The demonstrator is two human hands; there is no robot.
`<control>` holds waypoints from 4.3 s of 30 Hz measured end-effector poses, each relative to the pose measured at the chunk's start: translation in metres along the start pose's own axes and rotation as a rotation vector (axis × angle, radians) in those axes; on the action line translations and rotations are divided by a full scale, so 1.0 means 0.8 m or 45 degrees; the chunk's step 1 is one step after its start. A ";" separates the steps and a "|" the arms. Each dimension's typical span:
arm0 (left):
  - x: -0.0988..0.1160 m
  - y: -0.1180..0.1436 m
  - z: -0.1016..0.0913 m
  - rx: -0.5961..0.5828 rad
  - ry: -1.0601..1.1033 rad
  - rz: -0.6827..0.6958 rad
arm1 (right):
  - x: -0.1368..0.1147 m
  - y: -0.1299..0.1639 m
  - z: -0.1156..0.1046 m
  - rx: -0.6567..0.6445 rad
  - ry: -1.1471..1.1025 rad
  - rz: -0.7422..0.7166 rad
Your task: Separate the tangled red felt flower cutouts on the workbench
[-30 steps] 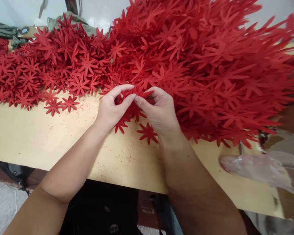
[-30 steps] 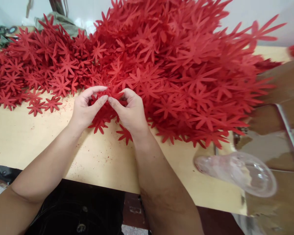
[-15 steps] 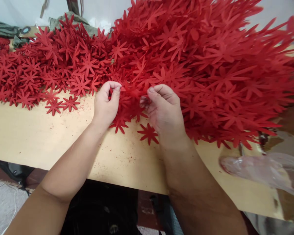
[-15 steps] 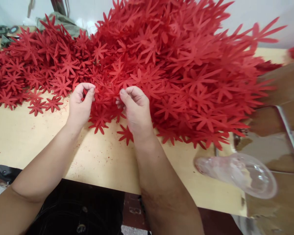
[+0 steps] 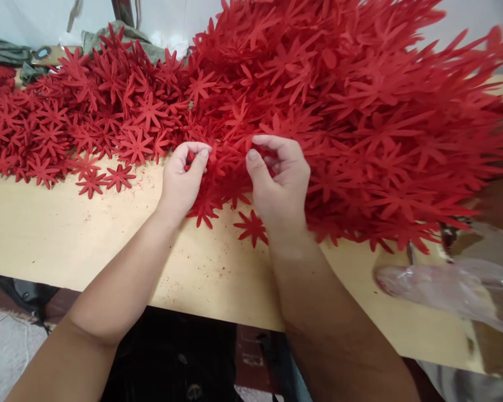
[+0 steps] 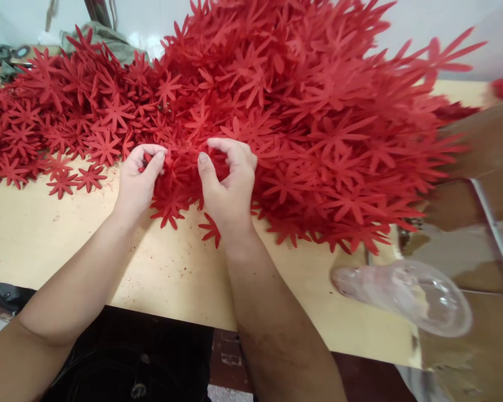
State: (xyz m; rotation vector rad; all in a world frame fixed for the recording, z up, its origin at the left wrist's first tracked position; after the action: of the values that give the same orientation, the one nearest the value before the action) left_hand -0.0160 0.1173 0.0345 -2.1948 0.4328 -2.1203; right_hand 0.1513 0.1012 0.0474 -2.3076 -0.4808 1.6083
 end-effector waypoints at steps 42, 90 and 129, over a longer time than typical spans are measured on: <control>0.002 0.007 0.033 -0.183 0.143 -0.077 | -0.021 0.008 0.015 -0.016 0.164 0.017; -0.012 0.000 0.008 -0.028 0.346 -0.183 | -0.016 0.003 0.047 -0.249 0.006 0.075; -0.009 0.013 0.016 -0.024 0.372 -0.181 | 0.006 -0.004 0.042 -0.165 -0.537 0.205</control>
State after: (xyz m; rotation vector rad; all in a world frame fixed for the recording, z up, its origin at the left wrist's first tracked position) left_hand -0.0050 0.1070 0.0247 -1.9832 0.3201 -2.5349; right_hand 0.1211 0.1077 0.0336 -2.1379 -0.5124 2.2193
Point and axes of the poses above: each hand's wrist, its own y-axis away from the middle knuckle, its own z-axis out of the palm, x = y × z, the point moved 9 cm from there along -y, towards the middle knuckle, and after that the axes turned 15 degrees about -x, right-handed, at the moved point
